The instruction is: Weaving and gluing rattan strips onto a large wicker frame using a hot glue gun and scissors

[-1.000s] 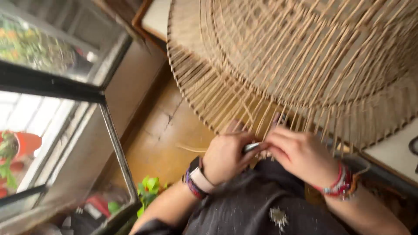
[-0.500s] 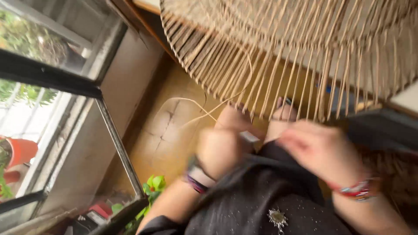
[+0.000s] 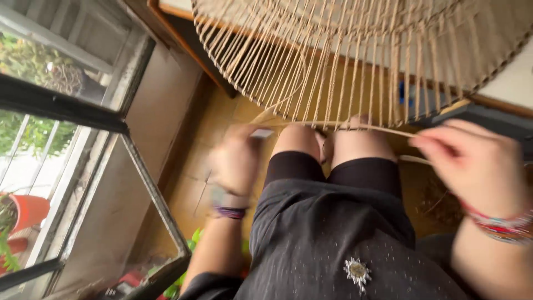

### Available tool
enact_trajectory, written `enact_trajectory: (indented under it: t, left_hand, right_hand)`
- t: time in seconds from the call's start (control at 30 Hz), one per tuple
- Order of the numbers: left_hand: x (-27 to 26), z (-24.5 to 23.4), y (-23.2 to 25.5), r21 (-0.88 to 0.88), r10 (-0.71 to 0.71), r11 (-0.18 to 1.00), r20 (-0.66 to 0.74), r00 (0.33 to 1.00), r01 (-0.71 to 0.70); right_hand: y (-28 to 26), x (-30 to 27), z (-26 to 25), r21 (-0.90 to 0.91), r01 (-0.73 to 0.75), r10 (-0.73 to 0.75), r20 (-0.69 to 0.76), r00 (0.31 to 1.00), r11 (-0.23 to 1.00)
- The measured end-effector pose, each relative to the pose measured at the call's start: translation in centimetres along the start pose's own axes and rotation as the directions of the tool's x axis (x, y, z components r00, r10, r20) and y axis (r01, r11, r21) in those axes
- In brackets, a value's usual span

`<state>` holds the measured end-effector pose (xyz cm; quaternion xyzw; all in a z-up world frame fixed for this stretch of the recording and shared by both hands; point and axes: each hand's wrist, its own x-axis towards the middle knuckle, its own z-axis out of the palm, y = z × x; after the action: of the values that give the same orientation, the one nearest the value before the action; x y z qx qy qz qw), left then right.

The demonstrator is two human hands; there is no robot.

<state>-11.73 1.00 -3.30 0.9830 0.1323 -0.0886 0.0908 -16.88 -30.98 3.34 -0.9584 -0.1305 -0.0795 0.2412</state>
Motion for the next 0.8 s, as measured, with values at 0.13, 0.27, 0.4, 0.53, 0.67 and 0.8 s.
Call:
enact_trajectory:
  t: [0.13,0.27,0.4,0.53,0.67,0.8]
  left_hand:
    - [0.6,0.0,-1.2,-0.006,0.309,0.944,-0.346,0.886,-0.331]
    - [-4.6,-2.3,5.6,-0.399,0.722,0.505,-0.292,0.628,-0.766]
    - [3.1,1.7,-1.8,0.024,0.367,0.93,-0.118,0.923,-0.367]
    - [3.5,4.1,-0.9,0.252,0.232,0.946,-0.09,0.968,-0.203]
    - [-3.1,-0.2,8.2,-0.377,0.694,0.634,-0.109,0.712,-0.675]
    - [2.9,2.0,1.3,0.193,0.27,0.952,-0.159,0.95,-0.239]
  right_hand:
    - [0.7,0.2,0.5,-0.165,-0.056,0.051,-0.03,0.998,0.985]
    - [-3.5,2.9,3.0,0.072,0.254,-0.258,0.06,0.964,0.965]
    - [1.2,1.4,-1.1,0.098,-0.041,0.041,0.005,0.999,0.994]
    - [2.5,1.4,-0.3,-0.072,-0.056,0.055,-0.017,0.998,0.996]
    - [-2.0,3.8,3.6,0.076,0.075,-0.079,0.053,0.995,0.994]
    - [2.4,2.3,-0.6,0.059,-0.069,0.067,0.036,0.997,0.996]
